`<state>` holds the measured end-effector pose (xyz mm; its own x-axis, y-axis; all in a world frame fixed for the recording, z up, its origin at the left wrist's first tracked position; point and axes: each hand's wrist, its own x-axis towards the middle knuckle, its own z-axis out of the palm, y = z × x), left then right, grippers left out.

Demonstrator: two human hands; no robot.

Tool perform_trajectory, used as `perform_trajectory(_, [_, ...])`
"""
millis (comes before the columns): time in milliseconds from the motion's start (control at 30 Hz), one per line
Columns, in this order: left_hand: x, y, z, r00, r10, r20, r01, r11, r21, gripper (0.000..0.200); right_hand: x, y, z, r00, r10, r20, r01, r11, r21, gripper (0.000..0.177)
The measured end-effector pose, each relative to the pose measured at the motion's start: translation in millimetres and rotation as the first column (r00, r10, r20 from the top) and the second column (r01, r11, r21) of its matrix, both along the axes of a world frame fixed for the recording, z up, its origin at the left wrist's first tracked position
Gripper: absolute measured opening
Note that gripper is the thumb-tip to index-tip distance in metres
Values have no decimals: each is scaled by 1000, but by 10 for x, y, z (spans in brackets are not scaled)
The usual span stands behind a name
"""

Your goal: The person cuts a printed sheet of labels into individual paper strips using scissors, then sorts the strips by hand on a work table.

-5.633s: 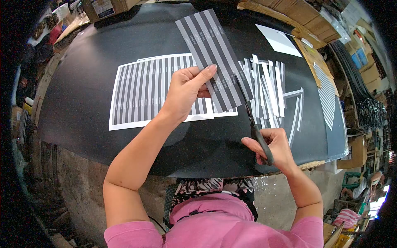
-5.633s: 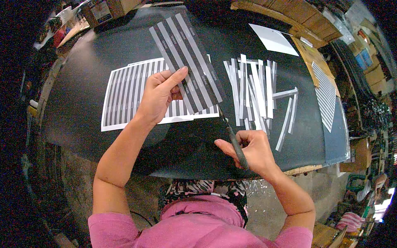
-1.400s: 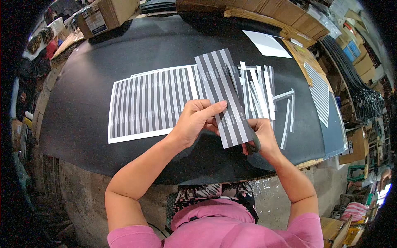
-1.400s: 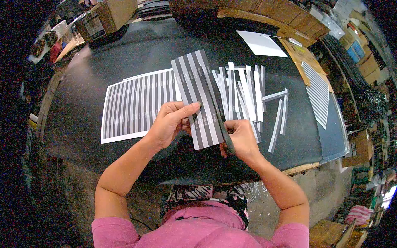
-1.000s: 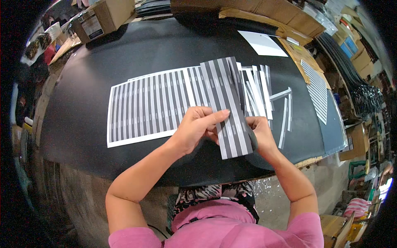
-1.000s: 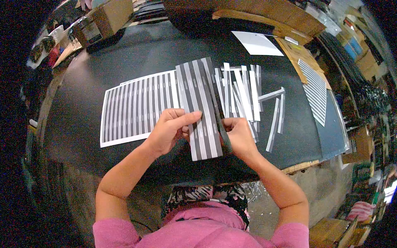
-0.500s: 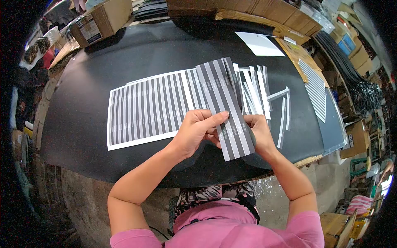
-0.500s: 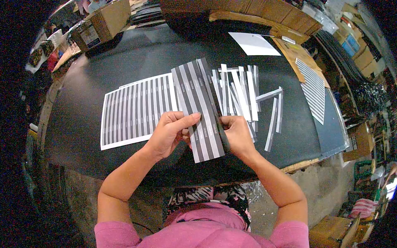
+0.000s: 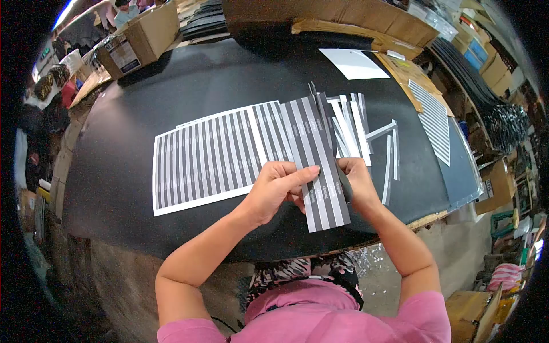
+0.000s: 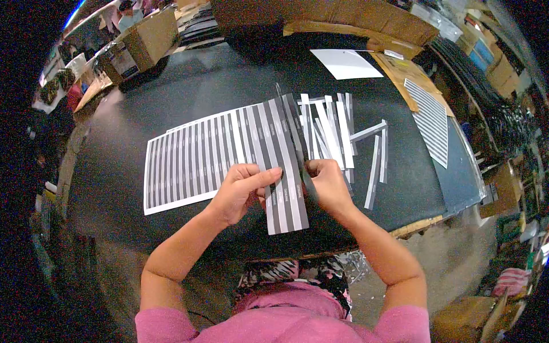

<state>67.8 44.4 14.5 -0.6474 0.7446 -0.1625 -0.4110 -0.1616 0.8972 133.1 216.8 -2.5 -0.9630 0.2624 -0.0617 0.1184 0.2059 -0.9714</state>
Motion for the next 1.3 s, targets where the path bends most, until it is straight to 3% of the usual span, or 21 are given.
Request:
perform_trajectory(433, [7, 53, -130, 994, -90, -57, 85, 993, -78, 29, -19, 127, 16, 996, -77, -35, 76, 996, -37, 28])
perform_trajectory(633, [-20, 32, -128, 999, -22, 23, 23, 999, -42, 28, -58, 221, -65, 993, -110, -39, 111, 994, 13, 29])
perform_trajectory(800, [7, 48, -163, 999, 50, -19, -50, 999, -4, 21, -64, 225, -113, 992, -111, -65, 108, 993, -40, 29])
perform_trajectory(1067, [-6, 19, -113, 996, 55, -69, -57, 998, -25, 15, -44, 255, -62, 994, -104, -41, 109, 985, 132, 30])
perform_trajectory(1300, [-15, 16, -132, 992, 62, -112, -65, 997, -29, 13, -69, 270, -138, 993, -109, -44, 113, 989, 97, 30])
